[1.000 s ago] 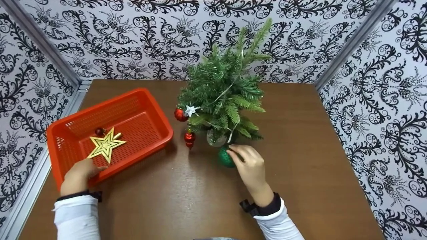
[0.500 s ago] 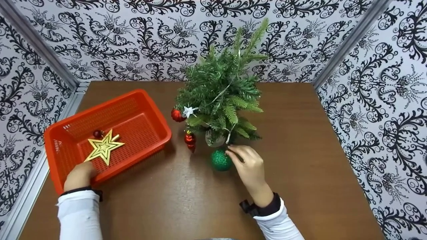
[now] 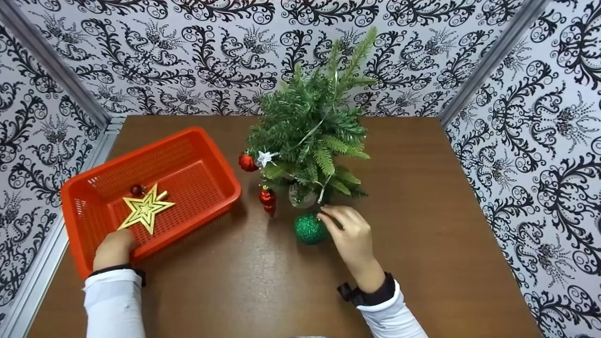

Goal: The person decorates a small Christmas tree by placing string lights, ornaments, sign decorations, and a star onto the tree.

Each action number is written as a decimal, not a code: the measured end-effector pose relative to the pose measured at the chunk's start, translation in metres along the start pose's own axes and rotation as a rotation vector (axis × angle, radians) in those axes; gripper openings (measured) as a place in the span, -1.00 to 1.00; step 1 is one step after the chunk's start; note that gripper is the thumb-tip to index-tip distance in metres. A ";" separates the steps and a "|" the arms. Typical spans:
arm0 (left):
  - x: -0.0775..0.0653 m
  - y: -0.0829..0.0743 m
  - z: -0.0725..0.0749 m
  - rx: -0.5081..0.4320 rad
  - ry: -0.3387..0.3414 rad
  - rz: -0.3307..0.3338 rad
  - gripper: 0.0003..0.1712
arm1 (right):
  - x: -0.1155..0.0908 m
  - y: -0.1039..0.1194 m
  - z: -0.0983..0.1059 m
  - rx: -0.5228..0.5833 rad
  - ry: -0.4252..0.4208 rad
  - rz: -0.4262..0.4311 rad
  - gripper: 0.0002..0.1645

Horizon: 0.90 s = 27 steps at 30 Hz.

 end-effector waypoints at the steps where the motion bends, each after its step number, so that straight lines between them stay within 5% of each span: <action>1: 0.000 0.000 0.001 0.005 -0.001 -0.012 -0.65 | 0.000 0.000 0.000 0.003 0.000 -0.001 -0.84; 8: -0.001 -0.001 0.003 0.020 -0.046 -0.069 -0.69 | -0.001 0.000 0.000 -0.005 0.013 -0.023 -0.84; 15: -0.002 -0.008 0.009 -0.002 -0.180 -0.076 -0.68 | 0.000 0.000 0.000 0.001 0.012 -0.017 -0.84; 27: -0.024 -0.050 0.025 -0.175 -0.660 -0.131 -0.54 | -0.001 0.000 -0.001 0.005 0.007 -0.018 -0.84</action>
Point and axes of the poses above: each hand's wrist, its own x-axis towards the middle knuckle, its own z-axis out of the back of the hand, y = z × x, the point moved 2 cm from there along x, towards the middle knuckle, and after that the axes turned 8 degrees about x, right-handed, at the moved point
